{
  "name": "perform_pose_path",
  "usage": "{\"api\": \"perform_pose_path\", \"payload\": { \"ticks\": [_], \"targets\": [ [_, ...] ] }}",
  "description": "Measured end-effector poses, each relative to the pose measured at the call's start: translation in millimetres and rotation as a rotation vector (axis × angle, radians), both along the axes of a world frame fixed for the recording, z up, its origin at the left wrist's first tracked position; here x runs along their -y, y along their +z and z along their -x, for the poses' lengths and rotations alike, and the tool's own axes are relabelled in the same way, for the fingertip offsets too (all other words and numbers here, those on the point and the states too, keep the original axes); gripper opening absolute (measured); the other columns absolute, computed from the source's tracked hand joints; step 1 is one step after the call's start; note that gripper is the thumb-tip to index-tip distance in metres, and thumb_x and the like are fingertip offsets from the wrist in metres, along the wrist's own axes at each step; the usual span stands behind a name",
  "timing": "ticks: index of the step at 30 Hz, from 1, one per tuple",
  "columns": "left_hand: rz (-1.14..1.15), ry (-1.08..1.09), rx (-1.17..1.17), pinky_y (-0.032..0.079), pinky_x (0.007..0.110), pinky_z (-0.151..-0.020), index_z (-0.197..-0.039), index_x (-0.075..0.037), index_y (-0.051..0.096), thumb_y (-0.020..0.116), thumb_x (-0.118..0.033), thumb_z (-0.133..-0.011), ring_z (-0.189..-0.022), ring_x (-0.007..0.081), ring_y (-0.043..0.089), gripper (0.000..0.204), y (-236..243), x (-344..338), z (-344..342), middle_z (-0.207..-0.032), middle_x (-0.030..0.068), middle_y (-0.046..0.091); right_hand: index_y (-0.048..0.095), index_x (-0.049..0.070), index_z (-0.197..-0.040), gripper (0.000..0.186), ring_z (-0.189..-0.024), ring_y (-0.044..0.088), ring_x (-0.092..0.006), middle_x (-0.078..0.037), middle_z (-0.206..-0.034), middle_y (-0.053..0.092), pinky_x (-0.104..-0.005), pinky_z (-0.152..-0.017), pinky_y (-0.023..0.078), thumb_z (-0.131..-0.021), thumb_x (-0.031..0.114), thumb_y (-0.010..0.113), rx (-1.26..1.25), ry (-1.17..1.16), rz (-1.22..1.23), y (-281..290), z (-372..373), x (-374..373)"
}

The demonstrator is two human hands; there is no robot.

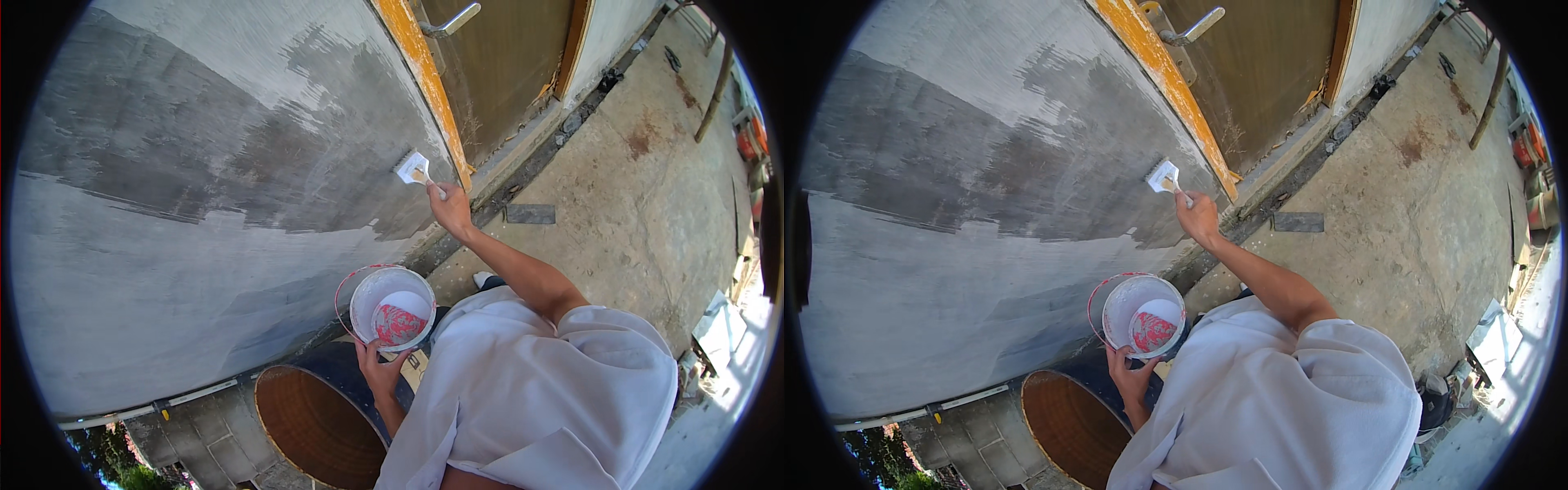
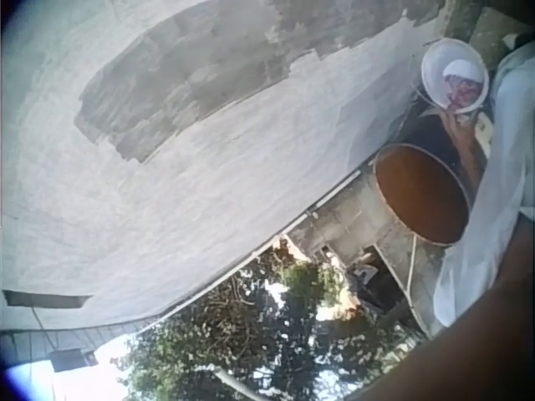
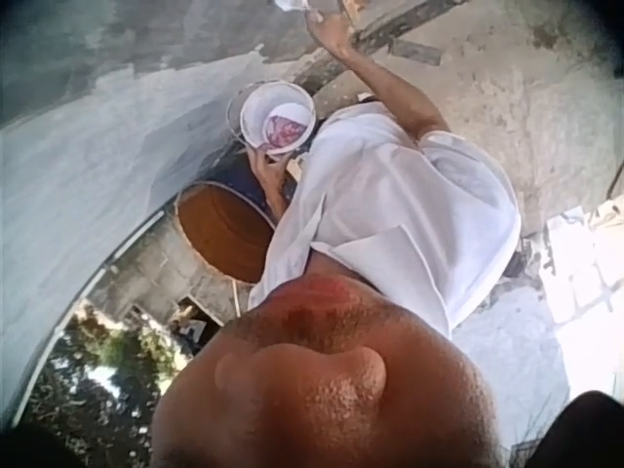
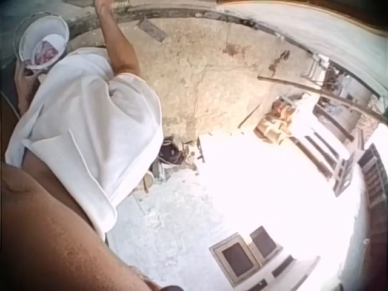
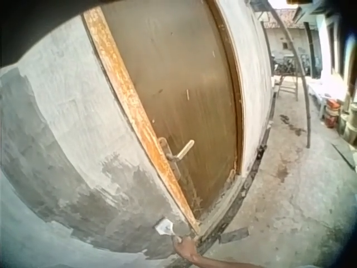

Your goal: The recorder is using a paintbrush to apply white paint to a concrete wall while crouching.

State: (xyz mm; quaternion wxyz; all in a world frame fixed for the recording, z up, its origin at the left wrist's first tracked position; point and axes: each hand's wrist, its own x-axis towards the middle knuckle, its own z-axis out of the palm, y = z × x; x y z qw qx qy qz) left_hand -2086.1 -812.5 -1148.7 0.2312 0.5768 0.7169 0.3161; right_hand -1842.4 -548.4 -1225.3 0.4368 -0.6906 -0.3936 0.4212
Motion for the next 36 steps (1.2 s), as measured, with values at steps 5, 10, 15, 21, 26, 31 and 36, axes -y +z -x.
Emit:
{"api": "perform_pose_path", "payload": {
  "ticks": [5, 10, 15, 21, 26, 31, 36],
  "targets": [
    [-0.041, -0.082, -0.032, 0.057, 0.035, -0.081, -0.096, 0.0, 0.06, 0.096, -0.007, -0.054, -0.116, 0.0299, 0.06, 0.056, -10.7, -9.4, 3.4, -0.138, 0.0186, 0.05, 0.072, -0.003, -0.104, 0.038, -0.073, 0.061, -0.0141, -0.012, -0.081, 0.071, -0.0322, -0.068, 0.048, -0.099, 0.033, 0.061, -0.214, 0.093, -0.33, 138.3, 5.4, 14.4],
    [-0.08, -0.134, 0.004, 0.059, 0.035, -0.082, -0.096, 0.002, 0.06, 0.096, -0.006, -0.055, -0.116, 0.0301, 0.06, 0.054, -9.5, -24.1, -2.7, -0.138, 0.0194, 0.05, 0.072, -0.002, -0.104, 0.033, -0.073, 0.062, -0.0124, -0.013, -0.078, 0.071, -0.032, -0.07, 0.05, -0.099, 0.029, 0.062, -0.289, 0.1, -0.616, 179.5, 9.7, -14.3],
    [-0.056, -0.023, 0.09, 0.048, 0.046, -0.098, -0.093, 0.001, 0.063, 0.097, -0.02, -0.053, -0.123, 0.0456, 0.055, 0.056, -17.6, -14.7, -3.8, -0.141, 0.0298, 0.049, 0.073, -0.003, -0.101, 0.037, -0.077, 0.056, -0.008, -0.005, -0.08, 0.07, -0.0273, -0.071, 0.046, -0.101, 0.031, 0.06, -0.166, 0.043, -0.399, 69.7, 0.2, -10.1],
    [-0.094, -0.044, 0.055, 0.048, 0.046, -0.098, -0.094, 0.001, 0.063, 0.098, -0.019, -0.052, -0.124, 0.0456, 0.054, 0.058, -19.8, -12.6, -3.1, -0.139, 0.0291, 0.05, 0.074, -0.003, -0.096, 0.043, -0.07, 0.064, -0.0147, -0.014, -0.071, 0.069, -0.0316, -0.068, 0.05, -0.098, 0.037, 0.06, 0.031, -0.045, 0.094, -42.6, -37.9, 4.2],
    [-0.037, -0.073, -0.029, 0.059, 0.036, -0.084, -0.098, 0.002, 0.059, 0.095, -0.004, -0.054, -0.121, 0.0303, 0.057, 0.057, -8.5, -11.4, 1.7, -0.14, 0.019, 0.048, 0.074, -0.003, -0.099, 0.041, -0.069, 0.064, -0.014, -0.012, -0.072, 0.07, -0.032, -0.068, 0.05, -0.099, 0.035, 0.059, -0.024, -0.065, -0.171, 44.8, -24.3, -5.1],
    [0.009, -0.05, 0.01, 0.058, 0.035, -0.084, -0.098, 0.002, 0.059, 0.095, -0.003, -0.053, -0.12, 0.0299, 0.057, 0.058, -2.7, -18.1, -1.0, -0.137, 0.0177, 0.049, 0.072, -0.003, -0.106, 0.036, -0.079, 0.059, -0.0091, -0.006, -0.083, 0.072, -0.0289, -0.074, 0.048, -0.101, 0.03, 0.06, -0.196, 0.09, -0.421, 103.5, -18.0, 4.6],
    [-0.005, -0.088, -0.034, 0.057, 0.034, -0.083, -0.098, 0.002, 0.058, 0.094, -0.002, -0.054, -0.118, 0.0295, 0.057, 0.057, 0.2, -22.4, -2.5, -0.136, 0.0178, 0.05, 0.073, 0.002, -0.106, 0.037, -0.079, 0.071, -0.0257, -0.02, -0.087, 0.073, -0.0364, -0.073, 0.052, -0.096, 0.037, 0.063, -0.162, -0.05, -0.366, -1.3, -24.2, -18.0]
  ]
}}
